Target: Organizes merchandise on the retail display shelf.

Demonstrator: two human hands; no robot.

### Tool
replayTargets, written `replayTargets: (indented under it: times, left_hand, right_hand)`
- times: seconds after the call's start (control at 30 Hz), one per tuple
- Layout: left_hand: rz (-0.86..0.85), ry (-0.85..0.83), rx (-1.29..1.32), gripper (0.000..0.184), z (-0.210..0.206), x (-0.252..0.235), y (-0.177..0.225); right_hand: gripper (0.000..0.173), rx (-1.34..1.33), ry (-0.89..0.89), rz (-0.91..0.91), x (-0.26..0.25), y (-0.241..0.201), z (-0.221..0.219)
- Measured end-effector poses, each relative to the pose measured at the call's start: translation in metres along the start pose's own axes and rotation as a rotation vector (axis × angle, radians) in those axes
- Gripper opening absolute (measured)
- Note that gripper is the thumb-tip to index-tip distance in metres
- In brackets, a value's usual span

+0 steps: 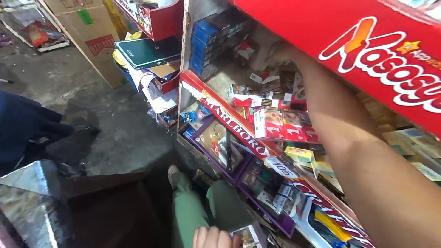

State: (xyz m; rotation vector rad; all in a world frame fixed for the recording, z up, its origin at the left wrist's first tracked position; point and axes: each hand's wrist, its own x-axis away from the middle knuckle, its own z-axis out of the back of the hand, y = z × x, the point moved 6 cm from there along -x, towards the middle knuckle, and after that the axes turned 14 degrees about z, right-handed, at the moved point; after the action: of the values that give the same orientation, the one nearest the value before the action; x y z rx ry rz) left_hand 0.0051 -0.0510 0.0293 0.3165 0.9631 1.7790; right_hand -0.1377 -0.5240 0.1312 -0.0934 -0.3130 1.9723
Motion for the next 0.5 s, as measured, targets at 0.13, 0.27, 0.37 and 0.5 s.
replayTargets:
  times: [0.13, 0.27, 0.37, 0.5]
  left_hand:
    - [-0.045, 0.001, 0.005, 0.044, -0.001, 0.003, 0.012]
    - [-0.07, -0.002, 0.014, 0.043, -0.002, 0.006, 0.018]
    - [-0.073, 0.002, 0.008, 0.043, -0.002, 0.007, 0.018]
    - [-0.076, 0.015, 0.022, 0.042, 0.0, 0.007, 0.016]
  right_hand:
    - [0.042, 0.026, -0.151, -0.071, 0.03, -0.016, 0.003]
    - [0.045, 0.248, -0.352, -0.033, 0.042, -0.02, -0.009]
    - [0.045, 0.279, -0.371, 0.009, 0.044, -0.027, -0.017]
    - [0.077, 0.213, -0.375, -0.1, 0.042, -0.017, -0.027]
